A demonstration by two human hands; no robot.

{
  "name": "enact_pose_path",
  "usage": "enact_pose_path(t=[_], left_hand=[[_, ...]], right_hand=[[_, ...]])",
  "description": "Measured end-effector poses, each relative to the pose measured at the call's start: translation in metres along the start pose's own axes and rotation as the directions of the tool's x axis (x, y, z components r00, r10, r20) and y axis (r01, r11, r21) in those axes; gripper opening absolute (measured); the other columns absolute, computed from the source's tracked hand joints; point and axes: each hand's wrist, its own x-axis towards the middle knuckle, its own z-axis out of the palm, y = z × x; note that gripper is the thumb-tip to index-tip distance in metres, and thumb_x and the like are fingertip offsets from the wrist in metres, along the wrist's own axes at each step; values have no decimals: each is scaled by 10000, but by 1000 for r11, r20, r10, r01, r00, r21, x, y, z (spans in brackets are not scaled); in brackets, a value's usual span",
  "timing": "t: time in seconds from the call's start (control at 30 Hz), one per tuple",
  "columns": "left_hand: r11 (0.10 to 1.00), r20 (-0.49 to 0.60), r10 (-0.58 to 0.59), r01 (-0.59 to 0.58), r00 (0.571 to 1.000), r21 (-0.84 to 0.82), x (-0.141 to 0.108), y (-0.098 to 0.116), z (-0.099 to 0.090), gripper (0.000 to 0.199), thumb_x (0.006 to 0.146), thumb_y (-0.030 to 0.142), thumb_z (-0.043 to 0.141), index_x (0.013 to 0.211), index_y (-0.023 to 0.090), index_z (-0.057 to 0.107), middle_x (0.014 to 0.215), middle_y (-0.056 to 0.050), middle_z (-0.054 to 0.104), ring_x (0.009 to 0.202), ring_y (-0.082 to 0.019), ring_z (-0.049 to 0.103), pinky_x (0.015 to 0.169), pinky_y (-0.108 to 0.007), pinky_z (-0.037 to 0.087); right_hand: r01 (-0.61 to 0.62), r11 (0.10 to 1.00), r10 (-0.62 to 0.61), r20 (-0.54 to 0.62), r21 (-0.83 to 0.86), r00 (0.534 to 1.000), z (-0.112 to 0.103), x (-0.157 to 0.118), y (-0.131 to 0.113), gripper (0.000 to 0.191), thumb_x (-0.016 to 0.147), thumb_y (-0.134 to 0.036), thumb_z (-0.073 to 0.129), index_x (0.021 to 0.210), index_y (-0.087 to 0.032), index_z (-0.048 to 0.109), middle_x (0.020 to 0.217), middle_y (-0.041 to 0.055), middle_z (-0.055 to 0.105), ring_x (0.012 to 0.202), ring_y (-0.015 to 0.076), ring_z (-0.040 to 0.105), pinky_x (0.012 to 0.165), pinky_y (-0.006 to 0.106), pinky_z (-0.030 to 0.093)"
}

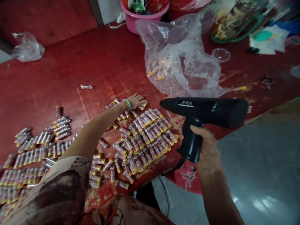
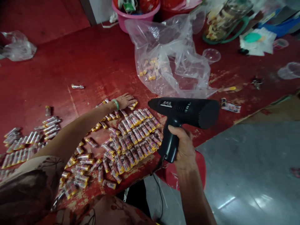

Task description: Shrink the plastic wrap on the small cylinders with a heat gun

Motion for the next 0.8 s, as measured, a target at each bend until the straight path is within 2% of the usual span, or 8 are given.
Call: enact_pose_path(t=[0.1,0.23,0.33,0.43,0.57,0.7,0.8], left_hand=[[999,8,-32,32,999,16,-31,-11,-2,474,986,317,469,1440,186,510,1426,-170,545,1343,-286,477,1181,-513,274],[996,38,-90,89,995,13,-70,-22,-4,492,987,318,474,1456,169,491,1439,-177,537,1349,-279,481,1184,-493,275],[992,68,-123,124,990,-13,-88,-27,-2,495,999,294,439,1479,177,466,1494,-174,495,1412,-281,425,1189,-500,271],[988,48,-141,143,989,-56,-94,-28,2,496,998,279,427,1485,191,456,1526,-163,469,1444,-275,390,1186,-505,274],[975,25,-193,194,981,-105,-92,-24,5,554,984,296,442,1514,143,393,1519,-177,475,1428,-270,415,1183,-468,284],[965,0,-218,216,976,-147,-92,-21,3,595,947,242,460,1520,104,372,1518,-193,470,1426,-277,419,1196,-475,266],[959,-33,-231,222,972,-176,-103,-21,-3,582,931,196,432,1501,83,403,1509,-207,474,1432,-289,410,1200,-510,263]], right_hand=[[-47,999,48,64,-20,997,15,5,-1,309,436,-289,804,687,-131,718,582,19,654,427,143,569,332,229,454],[-23,995,45,212,-101,976,39,7,4,280,486,-298,801,713,-146,737,637,25,701,434,129,575,358,216,473],[-78,977,136,305,-196,943,54,8,13,277,523,-304,810,731,-132,748,547,40,669,402,158,570,336,239,470],[-87,962,180,363,-260,914,65,14,23,267,557,-321,795,740,-134,745,515,40,651,406,170,579,331,241,458],[-58,973,138,361,-224,922,71,22,30,235,560,-335,763,708,-158,721,586,28,679,420,140,570,346,226,451],[-92,960,191,378,-264,906,67,14,31,272,536,-343,770,724,-154,717,573,21,656,430,151,569,335,231,442],[-138,938,261,389,-317,884,63,7,29,301,523,-361,781,731,-157,709,552,23,642,427,159,559,332,242,444]])
